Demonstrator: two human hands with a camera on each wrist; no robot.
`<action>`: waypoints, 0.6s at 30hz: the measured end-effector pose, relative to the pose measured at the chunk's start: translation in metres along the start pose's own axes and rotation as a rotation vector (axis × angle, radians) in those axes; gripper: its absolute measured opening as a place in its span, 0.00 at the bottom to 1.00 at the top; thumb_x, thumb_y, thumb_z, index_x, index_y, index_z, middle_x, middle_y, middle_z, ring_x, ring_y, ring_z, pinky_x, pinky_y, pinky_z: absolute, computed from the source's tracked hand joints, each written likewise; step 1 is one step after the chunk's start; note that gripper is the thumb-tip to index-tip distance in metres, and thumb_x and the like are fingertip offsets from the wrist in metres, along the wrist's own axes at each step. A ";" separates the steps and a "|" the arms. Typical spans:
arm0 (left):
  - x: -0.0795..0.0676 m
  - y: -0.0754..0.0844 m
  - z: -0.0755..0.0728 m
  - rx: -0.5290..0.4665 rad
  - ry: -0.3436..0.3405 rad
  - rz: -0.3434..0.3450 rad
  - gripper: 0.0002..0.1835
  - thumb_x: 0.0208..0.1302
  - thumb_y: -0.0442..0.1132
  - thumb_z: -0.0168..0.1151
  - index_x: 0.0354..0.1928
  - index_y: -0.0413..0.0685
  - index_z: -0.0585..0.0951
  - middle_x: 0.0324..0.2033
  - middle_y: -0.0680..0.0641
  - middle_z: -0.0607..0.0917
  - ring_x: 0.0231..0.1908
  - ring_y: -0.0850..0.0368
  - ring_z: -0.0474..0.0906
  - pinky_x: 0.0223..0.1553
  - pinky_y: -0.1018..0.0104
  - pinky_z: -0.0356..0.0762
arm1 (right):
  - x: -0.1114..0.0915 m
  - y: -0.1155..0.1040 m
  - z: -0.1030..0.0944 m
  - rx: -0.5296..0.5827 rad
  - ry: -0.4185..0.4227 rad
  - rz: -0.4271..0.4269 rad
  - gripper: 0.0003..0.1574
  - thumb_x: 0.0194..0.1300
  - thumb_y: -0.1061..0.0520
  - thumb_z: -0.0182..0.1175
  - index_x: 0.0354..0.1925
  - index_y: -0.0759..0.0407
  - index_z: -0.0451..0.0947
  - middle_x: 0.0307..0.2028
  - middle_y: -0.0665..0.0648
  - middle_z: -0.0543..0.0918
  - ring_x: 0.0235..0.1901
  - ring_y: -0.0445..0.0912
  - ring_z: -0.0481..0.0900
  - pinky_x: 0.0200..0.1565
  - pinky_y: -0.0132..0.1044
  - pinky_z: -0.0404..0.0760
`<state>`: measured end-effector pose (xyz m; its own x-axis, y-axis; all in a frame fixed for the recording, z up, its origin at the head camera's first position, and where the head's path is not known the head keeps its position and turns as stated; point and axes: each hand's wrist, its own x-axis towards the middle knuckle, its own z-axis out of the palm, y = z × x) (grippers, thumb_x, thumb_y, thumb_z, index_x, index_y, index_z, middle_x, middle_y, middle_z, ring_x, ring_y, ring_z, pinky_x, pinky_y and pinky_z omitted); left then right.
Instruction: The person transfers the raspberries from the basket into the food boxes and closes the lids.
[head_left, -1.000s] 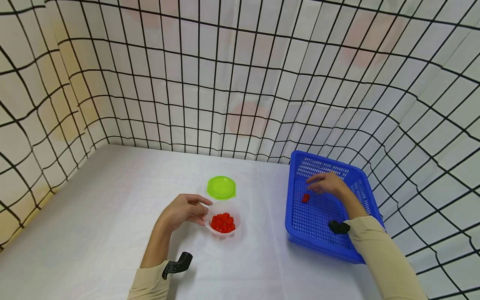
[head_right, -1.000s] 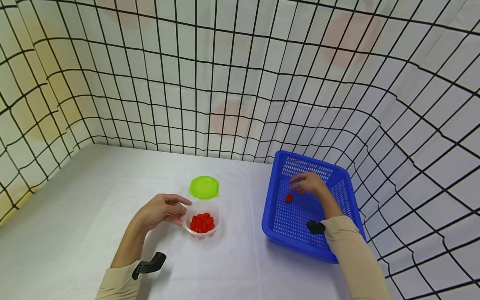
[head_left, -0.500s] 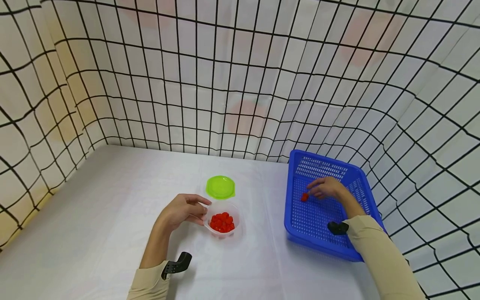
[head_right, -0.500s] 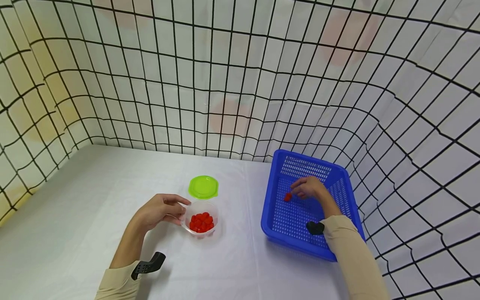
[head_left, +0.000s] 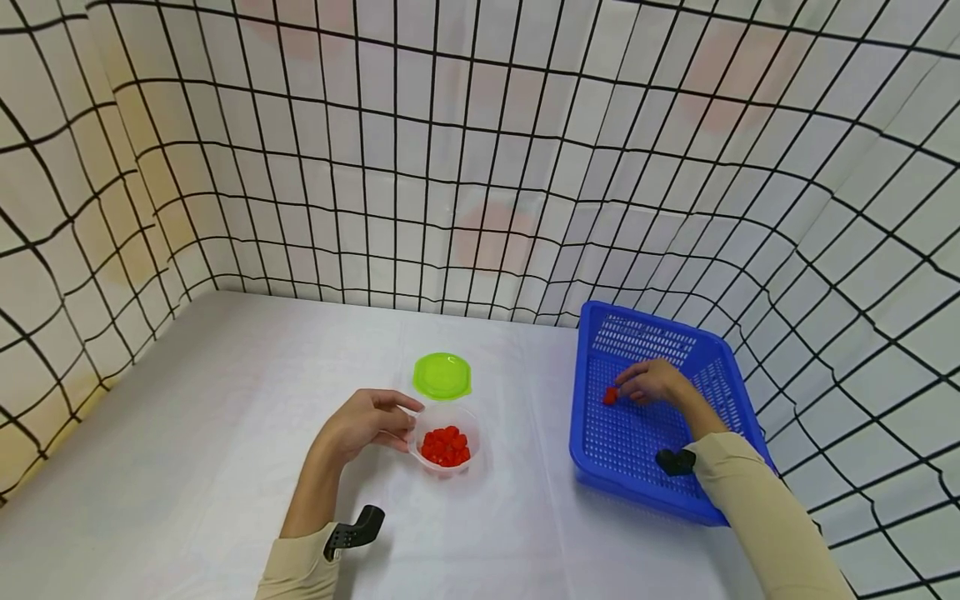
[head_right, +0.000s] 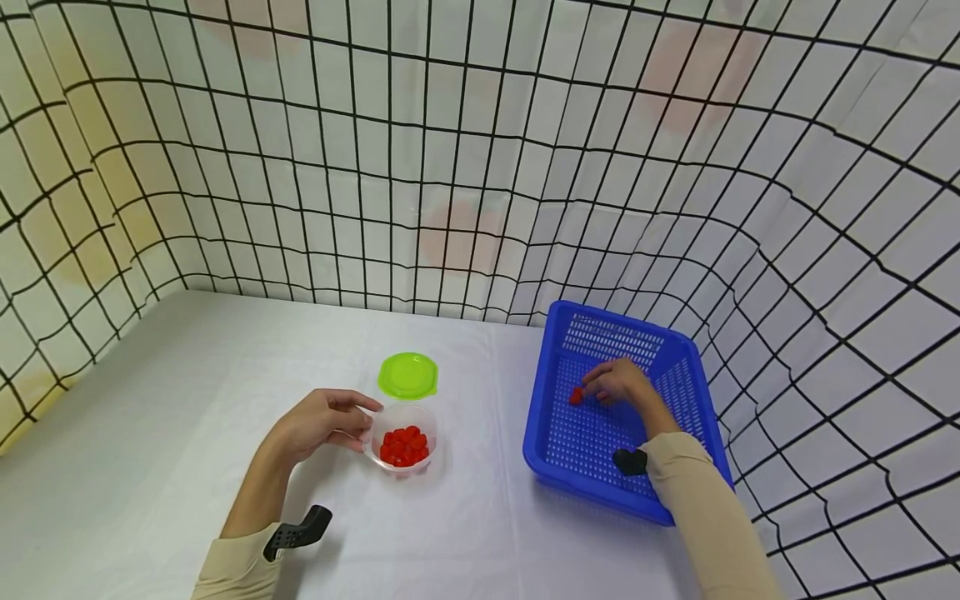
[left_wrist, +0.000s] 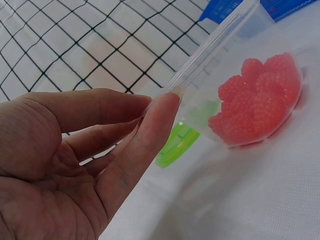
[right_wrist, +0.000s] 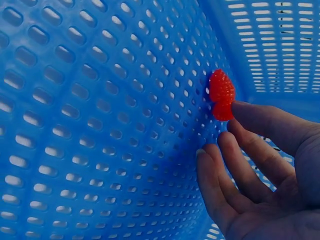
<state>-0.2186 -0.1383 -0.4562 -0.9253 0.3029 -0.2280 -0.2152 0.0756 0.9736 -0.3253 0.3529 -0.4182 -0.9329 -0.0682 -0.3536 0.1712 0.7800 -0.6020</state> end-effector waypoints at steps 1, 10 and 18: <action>0.000 0.000 0.000 -0.002 0.001 0.000 0.16 0.67 0.30 0.60 0.55 0.29 0.81 0.28 0.45 0.83 0.29 0.54 0.81 0.36 0.59 0.90 | 0.000 0.000 0.001 0.002 -0.001 0.004 0.21 0.66 0.61 0.65 0.54 0.70 0.82 0.54 0.72 0.82 0.48 0.58 0.86 0.51 0.49 0.88; -0.001 0.000 0.000 -0.009 0.005 0.000 0.16 0.67 0.30 0.60 0.54 0.29 0.81 0.28 0.45 0.83 0.29 0.54 0.81 0.35 0.59 0.90 | 0.001 0.002 0.003 -0.006 -0.006 0.010 0.20 0.66 0.61 0.65 0.54 0.70 0.82 0.52 0.71 0.83 0.45 0.56 0.86 0.49 0.48 0.88; -0.002 0.001 0.000 -0.011 0.005 -0.001 0.17 0.67 0.30 0.60 0.55 0.29 0.81 0.28 0.44 0.83 0.29 0.54 0.81 0.36 0.59 0.90 | 0.002 0.002 0.007 -0.031 0.001 0.015 0.18 0.66 0.63 0.65 0.53 0.69 0.83 0.51 0.71 0.83 0.44 0.55 0.86 0.48 0.48 0.89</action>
<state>-0.2173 -0.1386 -0.4549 -0.9266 0.2982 -0.2293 -0.2196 0.0660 0.9733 -0.3246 0.3500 -0.4250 -0.9306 -0.0561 -0.3617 0.1748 0.8000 -0.5739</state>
